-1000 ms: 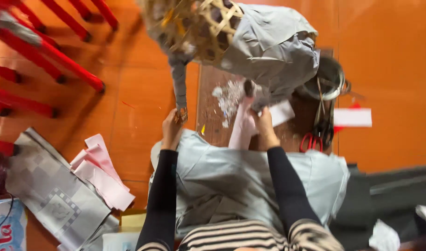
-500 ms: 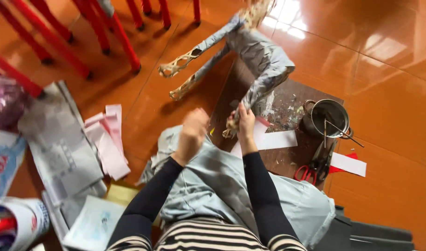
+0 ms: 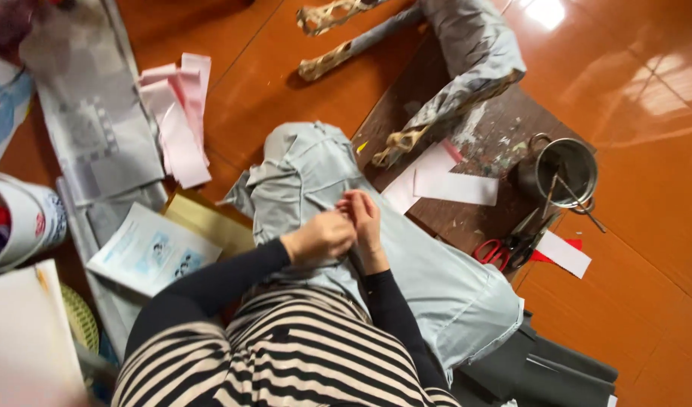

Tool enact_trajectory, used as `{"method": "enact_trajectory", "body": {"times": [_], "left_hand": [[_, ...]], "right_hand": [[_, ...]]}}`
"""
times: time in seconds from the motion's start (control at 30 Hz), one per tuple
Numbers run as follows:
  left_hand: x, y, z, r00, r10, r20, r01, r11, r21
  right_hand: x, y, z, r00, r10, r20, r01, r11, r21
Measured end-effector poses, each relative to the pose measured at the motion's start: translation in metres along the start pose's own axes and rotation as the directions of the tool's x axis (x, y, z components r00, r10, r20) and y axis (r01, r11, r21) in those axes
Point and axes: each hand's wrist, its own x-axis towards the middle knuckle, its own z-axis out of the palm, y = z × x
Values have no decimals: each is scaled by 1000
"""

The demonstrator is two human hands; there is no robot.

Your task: Applying glue and red paper strips to a structural frame to create a handcrafted animal sculpture.

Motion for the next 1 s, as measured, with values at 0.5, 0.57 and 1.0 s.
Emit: {"method": "enact_trajectory", "body": {"times": [0.5,0.57,1.0], "left_hand": [[-23,-100,-50,885,-218,-411,435,701,565],[-32,-121,-50,814,-394,-427,570,684,455],[-88,-181,-63,554,-628,-546,775,630,60]], "right_hand": [[-61,-24,95,474,518,712,197,726,-659],[-66,-28,98,463,509,726,309,675,-670],[-67,-22,95,514,525,679,144,727,-671]]}}
